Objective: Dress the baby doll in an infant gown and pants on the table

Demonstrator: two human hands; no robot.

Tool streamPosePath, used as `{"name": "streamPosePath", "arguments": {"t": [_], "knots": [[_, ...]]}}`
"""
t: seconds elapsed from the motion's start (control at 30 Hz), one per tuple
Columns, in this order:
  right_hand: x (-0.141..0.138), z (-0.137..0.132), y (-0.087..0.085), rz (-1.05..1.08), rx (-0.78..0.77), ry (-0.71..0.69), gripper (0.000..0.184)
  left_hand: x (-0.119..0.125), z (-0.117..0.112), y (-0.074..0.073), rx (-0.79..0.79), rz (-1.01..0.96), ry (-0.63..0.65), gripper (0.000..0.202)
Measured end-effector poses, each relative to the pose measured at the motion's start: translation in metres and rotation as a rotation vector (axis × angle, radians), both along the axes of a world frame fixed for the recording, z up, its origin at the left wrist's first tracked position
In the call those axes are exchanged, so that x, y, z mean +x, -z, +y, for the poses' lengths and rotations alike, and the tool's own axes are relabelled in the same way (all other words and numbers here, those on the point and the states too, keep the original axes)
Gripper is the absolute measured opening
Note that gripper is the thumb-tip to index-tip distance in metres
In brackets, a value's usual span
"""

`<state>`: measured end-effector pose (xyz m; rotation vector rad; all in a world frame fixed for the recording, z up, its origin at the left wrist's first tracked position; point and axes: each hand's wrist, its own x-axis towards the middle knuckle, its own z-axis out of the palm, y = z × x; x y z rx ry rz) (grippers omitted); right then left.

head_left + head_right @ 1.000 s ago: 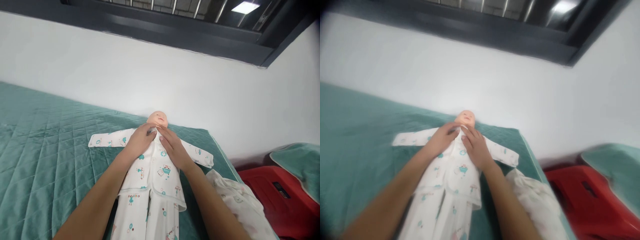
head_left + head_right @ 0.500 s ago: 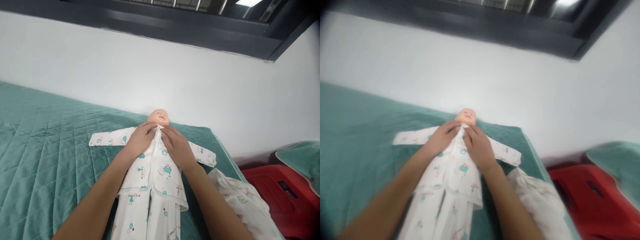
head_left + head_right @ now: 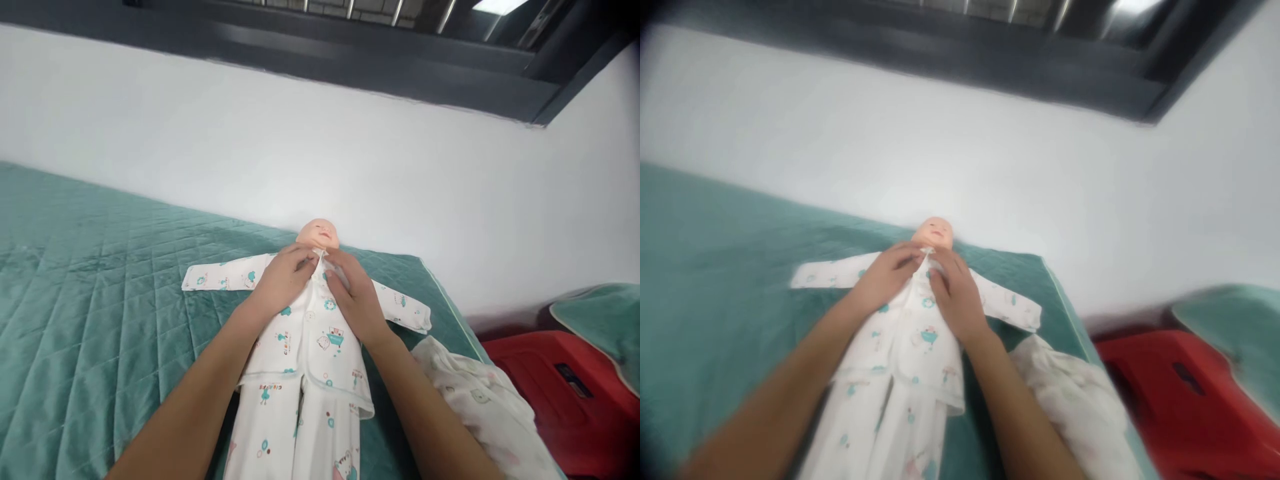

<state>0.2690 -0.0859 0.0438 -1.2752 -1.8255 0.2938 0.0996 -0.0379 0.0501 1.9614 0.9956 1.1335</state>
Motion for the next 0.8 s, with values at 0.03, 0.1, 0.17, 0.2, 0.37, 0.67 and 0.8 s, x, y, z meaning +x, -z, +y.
{"name": "streamPosePath", "arguments": {"t": [0.03, 0.1, 0.17, 0.2, 0.37, 0.67, 0.8], "knots": [[-0.001, -0.004, 0.0, 0.029, 0.004, -0.009, 0.025, 0.0, -0.001, -0.001, 0.002, -0.006, 0.006, 0.02], [-0.002, -0.014, 0.001, 0.06, -0.006, -0.027, 0.021, -0.002, -0.005, -0.003, 0.004, -0.025, 0.034, 0.02], [-0.005, -0.026, 0.004, 0.058, -0.017, -0.052, 0.023, -0.007, -0.011, -0.002, 0.001, -0.044, 0.074, 0.021], [-0.006, -0.032, 0.006, 0.053, -0.018, -0.064, 0.025, -0.01, -0.014, -0.001, -0.006, -0.055, 0.088, 0.021], [-0.013, -0.05, 0.014, 0.078, 0.004, -0.034, 0.032, -0.023, -0.026, 0.01, -0.052, -0.089, 0.136, 0.024], [-0.015, -0.053, 0.019, 0.093, 0.026, 0.023, 0.032, -0.026, -0.024, 0.013, -0.05, -0.071, 0.159, 0.026], [-0.015, -0.054, 0.017, 0.062, 0.012, 0.032, 0.032, -0.025, -0.026, 0.013, -0.065, -0.078, 0.141, 0.026]]}}
